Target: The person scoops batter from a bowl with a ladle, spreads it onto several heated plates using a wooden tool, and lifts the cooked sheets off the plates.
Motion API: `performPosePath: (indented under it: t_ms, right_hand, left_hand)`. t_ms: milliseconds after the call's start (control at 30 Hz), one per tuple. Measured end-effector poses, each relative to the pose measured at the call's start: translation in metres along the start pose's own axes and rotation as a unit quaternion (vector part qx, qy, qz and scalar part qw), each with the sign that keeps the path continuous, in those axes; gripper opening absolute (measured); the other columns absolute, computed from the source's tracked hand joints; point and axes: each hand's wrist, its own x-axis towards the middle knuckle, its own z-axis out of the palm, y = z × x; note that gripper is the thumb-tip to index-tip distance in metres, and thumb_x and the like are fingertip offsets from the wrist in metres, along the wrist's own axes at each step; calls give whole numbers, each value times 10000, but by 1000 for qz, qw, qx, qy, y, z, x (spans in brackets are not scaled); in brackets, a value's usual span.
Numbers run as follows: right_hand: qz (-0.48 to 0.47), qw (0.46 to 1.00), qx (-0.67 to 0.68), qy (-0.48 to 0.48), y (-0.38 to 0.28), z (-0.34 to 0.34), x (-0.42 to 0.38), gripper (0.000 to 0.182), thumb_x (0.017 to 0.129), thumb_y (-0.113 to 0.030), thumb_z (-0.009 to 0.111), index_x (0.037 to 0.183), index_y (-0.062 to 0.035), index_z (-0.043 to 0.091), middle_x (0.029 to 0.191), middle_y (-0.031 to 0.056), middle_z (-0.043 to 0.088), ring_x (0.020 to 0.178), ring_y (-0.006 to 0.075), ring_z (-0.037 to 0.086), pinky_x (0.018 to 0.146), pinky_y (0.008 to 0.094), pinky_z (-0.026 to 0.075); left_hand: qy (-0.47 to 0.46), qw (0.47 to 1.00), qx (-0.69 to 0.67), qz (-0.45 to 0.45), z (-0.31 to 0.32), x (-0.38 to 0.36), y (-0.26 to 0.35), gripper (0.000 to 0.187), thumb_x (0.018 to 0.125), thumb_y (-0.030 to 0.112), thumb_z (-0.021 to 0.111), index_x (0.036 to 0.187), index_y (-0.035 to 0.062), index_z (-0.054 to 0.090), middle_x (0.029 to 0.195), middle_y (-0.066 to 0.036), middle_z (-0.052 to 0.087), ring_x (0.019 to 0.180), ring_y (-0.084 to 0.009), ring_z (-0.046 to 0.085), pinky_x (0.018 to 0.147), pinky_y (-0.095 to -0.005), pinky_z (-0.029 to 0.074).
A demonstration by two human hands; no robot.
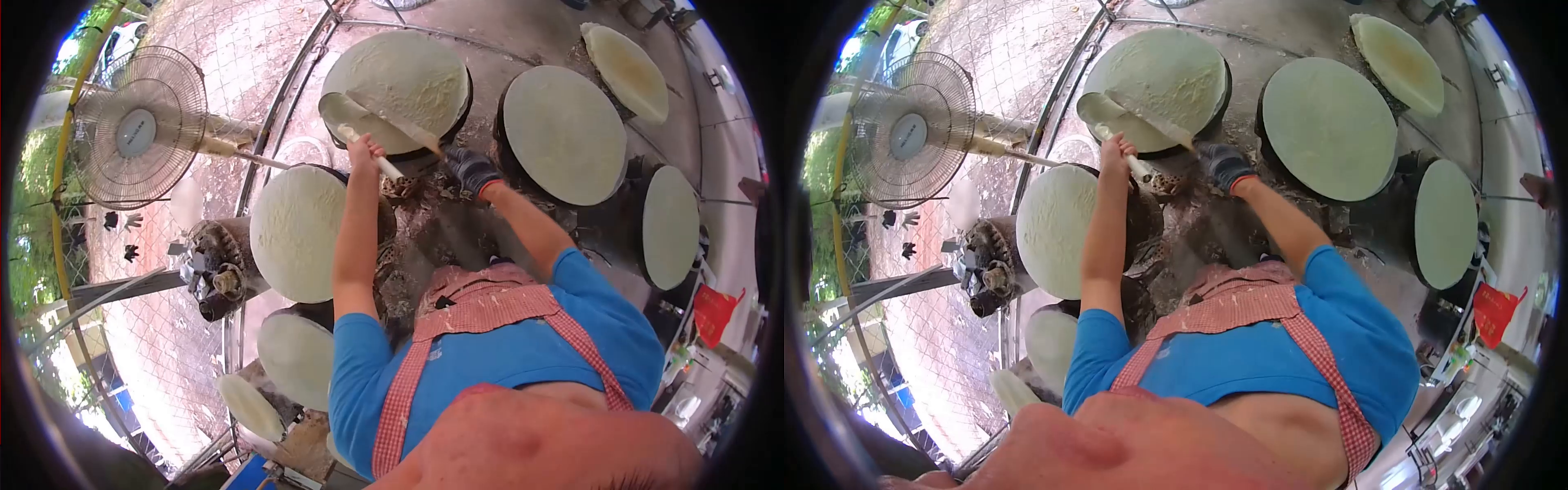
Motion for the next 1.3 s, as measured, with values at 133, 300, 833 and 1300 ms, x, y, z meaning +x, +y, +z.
performPosePath:
  t_ms: [133, 300, 833, 1300]
  right_hand:
    - [27, 994, -82, 69, 21, -15, 14, 274, 805, -263, 476, 1017, -117, 571, 902, 176, 571, 828, 354, 532, 734, 381, 426]
    - [-11, 998, -36, 41, 4, 24, 7, 322, 798, -337, 466, 1054, -161, 551, 905, 159, 574, 830, 328, 554, 721, 387, 434]
    - [82, 852, 498, -142, 43, 88, 1, 270, 757, -139, 614, 1014, -61, 594, 963, 46, 616, 822, 121, 558, 765, 269, 435]
    - [37, 985, 85, -144, 52, 26, 57, 299, 826, -273, 501, 1096, -150, 543, 985, 82, 604, 892, 211, 564, 776, 326, 413]
  left_hand:
    - [-41, 999, -10, -2, -20, -8, 4, 225, 805, 28, 408, 937, 168, 293, 580, 5, 255, 395, -83, 248, 320, -210, 235]
    - [-29, 1000, 1, 8, -28, -16, -1, 243, 809, 29, 412, 936, 201, 297, 568, 8, 254, 387, -78, 248, 321, -204, 230]
    - [-157, 938, -264, -160, -88, -83, 20, 248, 836, 159, 470, 661, 102, 303, 486, 27, 260, 352, -66, 253, 293, -190, 221]
    - [-298, 874, -363, -129, -126, -277, -37, 312, 910, 300, 328, 1009, 49, 486, 559, 9, 285, 386, -69, 287, 311, -211, 268]
